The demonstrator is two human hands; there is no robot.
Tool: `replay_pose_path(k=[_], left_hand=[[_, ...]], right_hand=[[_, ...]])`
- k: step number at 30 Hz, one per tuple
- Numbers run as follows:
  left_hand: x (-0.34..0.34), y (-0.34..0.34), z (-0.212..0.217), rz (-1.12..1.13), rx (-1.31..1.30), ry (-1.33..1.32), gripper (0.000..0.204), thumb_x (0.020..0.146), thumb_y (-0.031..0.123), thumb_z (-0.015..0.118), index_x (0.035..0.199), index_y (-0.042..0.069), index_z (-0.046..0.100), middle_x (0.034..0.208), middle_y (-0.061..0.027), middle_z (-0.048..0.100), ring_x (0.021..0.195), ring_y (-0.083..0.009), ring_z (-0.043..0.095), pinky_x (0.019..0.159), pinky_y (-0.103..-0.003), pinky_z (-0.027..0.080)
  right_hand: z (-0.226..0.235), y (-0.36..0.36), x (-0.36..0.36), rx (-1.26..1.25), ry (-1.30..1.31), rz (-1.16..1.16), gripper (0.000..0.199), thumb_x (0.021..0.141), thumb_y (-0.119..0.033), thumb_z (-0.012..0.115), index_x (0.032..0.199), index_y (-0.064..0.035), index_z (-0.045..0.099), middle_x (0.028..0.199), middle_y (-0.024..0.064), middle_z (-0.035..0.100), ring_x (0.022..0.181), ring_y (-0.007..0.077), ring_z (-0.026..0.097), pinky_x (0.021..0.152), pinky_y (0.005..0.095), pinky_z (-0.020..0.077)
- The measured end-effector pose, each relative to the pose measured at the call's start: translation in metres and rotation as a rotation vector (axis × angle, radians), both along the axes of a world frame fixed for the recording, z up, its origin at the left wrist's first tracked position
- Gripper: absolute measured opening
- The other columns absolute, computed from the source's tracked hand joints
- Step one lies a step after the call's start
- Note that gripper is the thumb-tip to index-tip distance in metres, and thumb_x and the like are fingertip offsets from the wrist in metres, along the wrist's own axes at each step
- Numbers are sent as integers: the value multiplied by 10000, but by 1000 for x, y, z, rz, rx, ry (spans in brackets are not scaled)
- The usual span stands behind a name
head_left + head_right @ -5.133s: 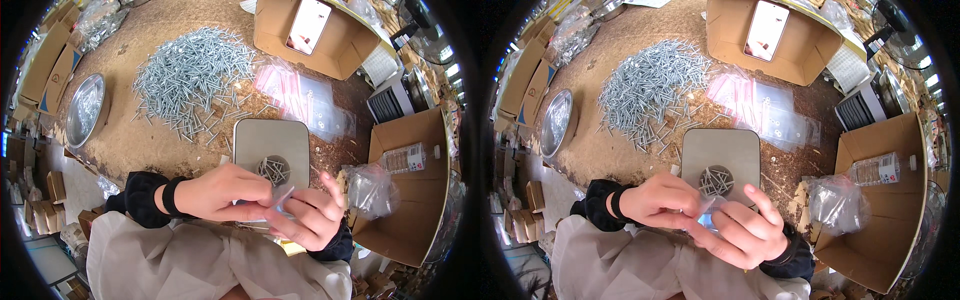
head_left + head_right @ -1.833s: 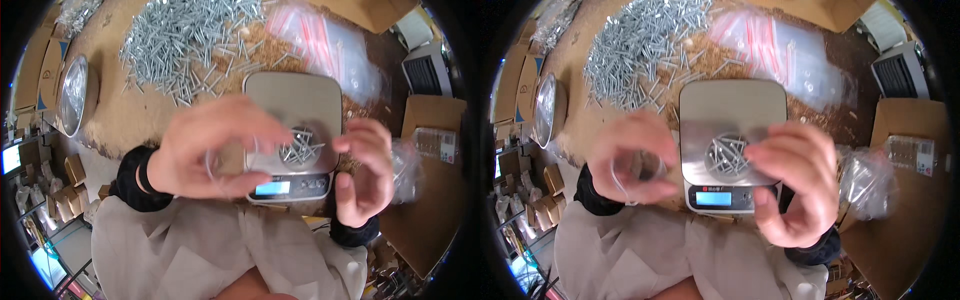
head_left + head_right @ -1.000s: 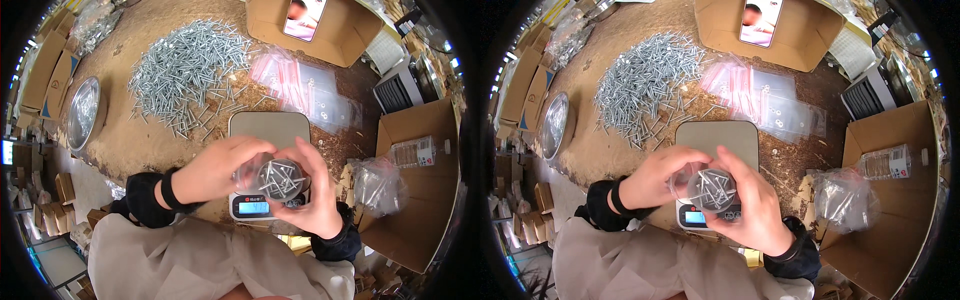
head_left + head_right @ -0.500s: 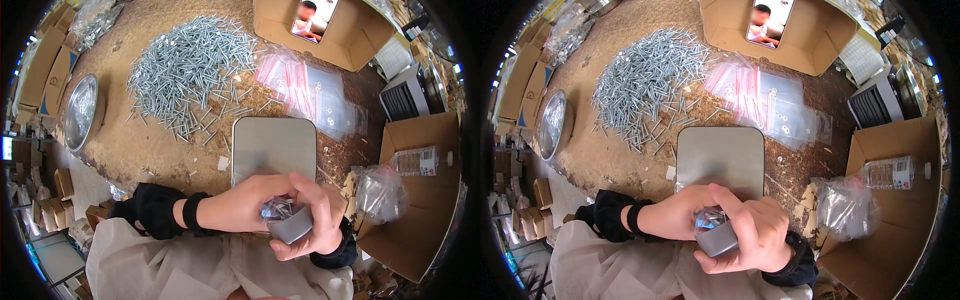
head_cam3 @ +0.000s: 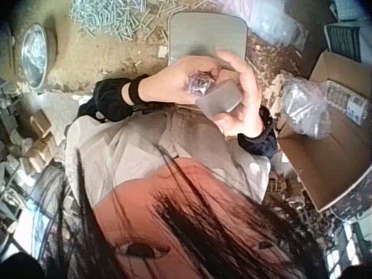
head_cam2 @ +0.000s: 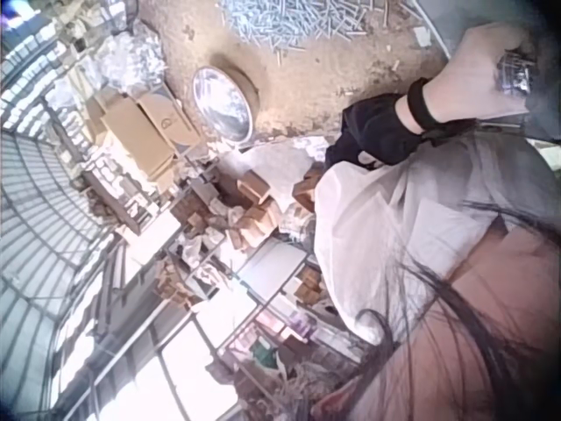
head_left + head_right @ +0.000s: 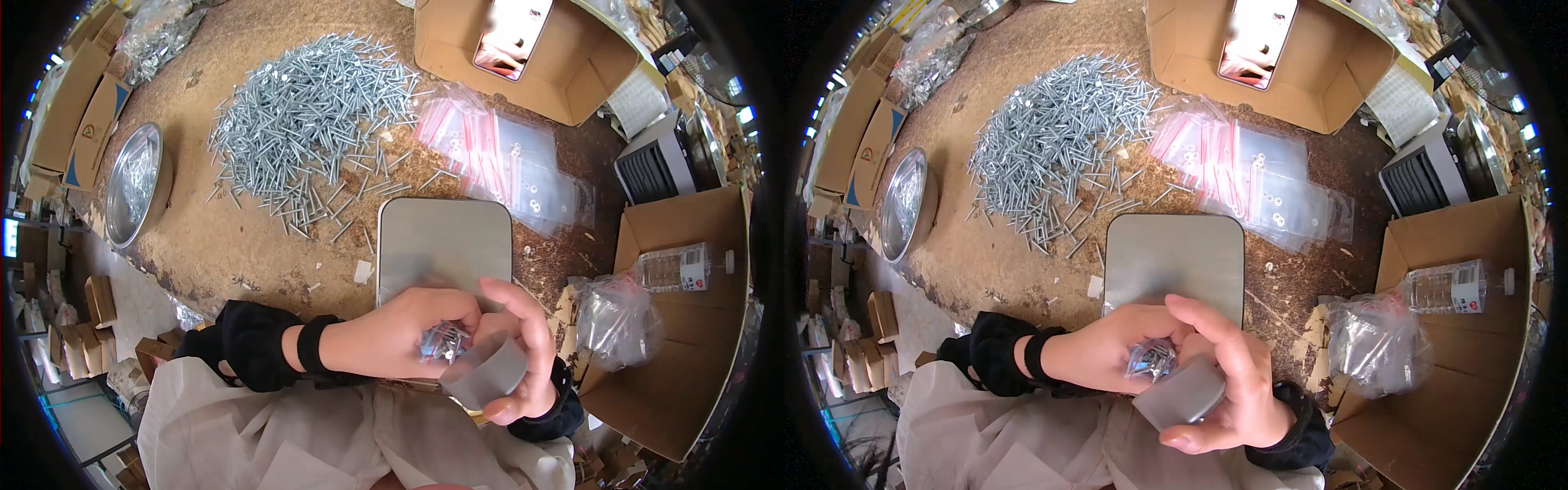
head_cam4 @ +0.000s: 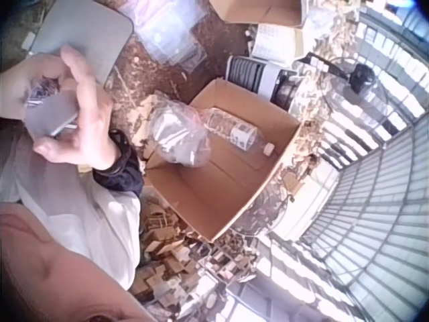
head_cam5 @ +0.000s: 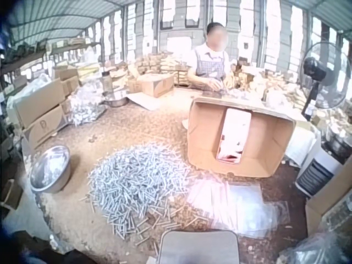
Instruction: The person repeatedly scoops nails from a large pile on a table and places them onto a digital scale. After weighing, the person transfers the nails into small plastic bags and seals them. The process is repeated multiple times throughout the video.
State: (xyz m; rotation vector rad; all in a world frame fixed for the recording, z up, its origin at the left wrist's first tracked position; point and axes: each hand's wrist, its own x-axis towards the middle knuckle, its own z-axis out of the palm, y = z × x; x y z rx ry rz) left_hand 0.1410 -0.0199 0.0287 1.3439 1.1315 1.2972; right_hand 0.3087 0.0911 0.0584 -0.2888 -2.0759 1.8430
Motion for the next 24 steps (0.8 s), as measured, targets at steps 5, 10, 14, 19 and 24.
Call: replay_pose_path(k=[5,10,14,19,24], left_hand=[[-1,-1,-3,3,4,10,300,729,142,766,926,47,561,851,-102,602,789,-325,596,709,-395,465],[-2,0,-2,8,63,19,296,749,156,768,933,44,565,854,-92,606,787,-313,595,716,-390,472],[-4,-1,-3,9,69,7,271,790,150,768,925,34,563,851,-81,608,773,-273,591,714,-363,472],[-6,-3,1,-4,-1,-110,198,854,95,726,911,26,550,833,-64,583,756,-185,553,710,-302,452],[-9,-5,-4,-18,18,-262,208,837,-35,712,870,53,527,902,-47,580,834,-127,548,734,-283,434]], right_hand=[[-1,-1,-1,-214,21,45,1175,705,-624,795,1413,140,251,817,97,656,733,172,638,693,278,490],[0,0,3,-260,36,60,1050,767,-557,763,1428,120,306,950,106,657,872,173,645,790,305,489],[-1,1,3,-265,59,-25,1005,786,-512,747,1428,119,299,1022,114,635,942,171,628,830,300,476],[0,8,-4,-126,80,-191,822,796,-293,750,1425,48,346,1166,137,602,1053,213,608,933,344,472],[0,21,-19,693,-141,-277,781,631,-59,771,1350,13,472,1189,199,606,1106,354,590,957,430,466]])
